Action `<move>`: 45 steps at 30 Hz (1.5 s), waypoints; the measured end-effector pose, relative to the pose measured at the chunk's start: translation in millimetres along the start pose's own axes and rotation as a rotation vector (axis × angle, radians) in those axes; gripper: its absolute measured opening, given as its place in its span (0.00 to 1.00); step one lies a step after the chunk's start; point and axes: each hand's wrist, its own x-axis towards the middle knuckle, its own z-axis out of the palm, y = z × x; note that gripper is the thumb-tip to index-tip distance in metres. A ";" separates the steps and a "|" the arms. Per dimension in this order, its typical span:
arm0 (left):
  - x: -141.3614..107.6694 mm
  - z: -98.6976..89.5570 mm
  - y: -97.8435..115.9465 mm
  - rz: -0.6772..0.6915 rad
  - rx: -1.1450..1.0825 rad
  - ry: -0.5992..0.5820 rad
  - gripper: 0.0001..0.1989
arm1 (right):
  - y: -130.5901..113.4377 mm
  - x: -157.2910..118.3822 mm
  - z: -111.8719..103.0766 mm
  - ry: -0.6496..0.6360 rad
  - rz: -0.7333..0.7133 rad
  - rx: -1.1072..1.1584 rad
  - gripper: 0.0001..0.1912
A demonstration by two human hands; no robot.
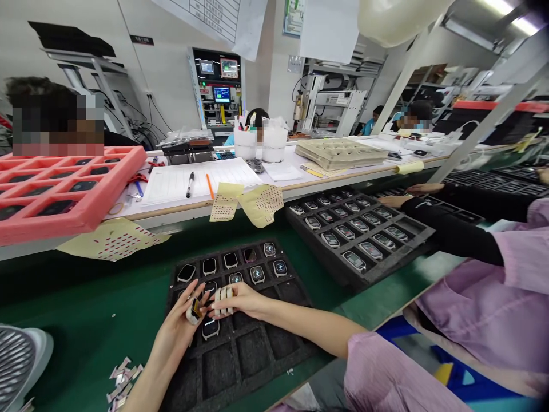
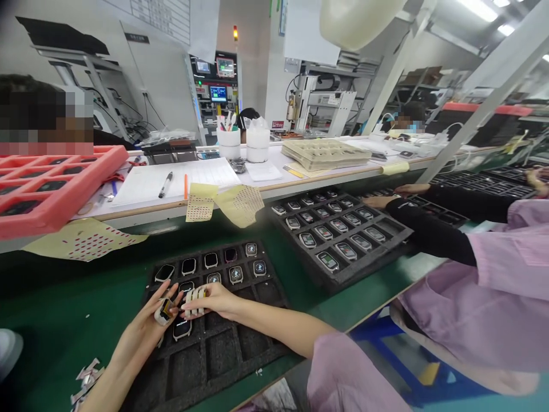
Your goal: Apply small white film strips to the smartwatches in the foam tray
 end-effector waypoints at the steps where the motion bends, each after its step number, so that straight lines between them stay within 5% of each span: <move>1: 1.9 -1.6 -0.7 0.006 0.018 0.004 0.19 | -0.4 0.1 0.2 0.002 -0.003 0.000 0.27; 11: 5.2 0.9 -5.4 0.233 0.106 0.079 0.22 | -12.3 -8.2 0.0 0.087 -0.104 0.003 0.29; 16: -8.3 10.2 -13.7 0.364 0.376 0.002 0.15 | -26.8 -24.6 -8.5 0.124 -0.209 -0.017 0.27; 27: -7.1 57.5 -63.5 0.395 0.776 -0.197 0.10 | -35.3 -78.6 -39.6 0.228 -0.274 -0.083 0.23; 36: 2.7 63.2 -89.4 0.504 1.028 -0.183 0.11 | -31.6 -90.5 -50.6 0.259 -0.275 -0.068 0.25; 42: -11.1 64.4 -77.6 0.618 1.170 -0.203 0.20 | -31.8 -91.9 -61.5 0.211 -0.235 -0.085 0.24; 45: -16.6 68.8 -62.4 0.693 1.218 -0.347 0.31 | -34.9 -94.8 -67.3 0.148 -0.173 -0.108 0.24</move>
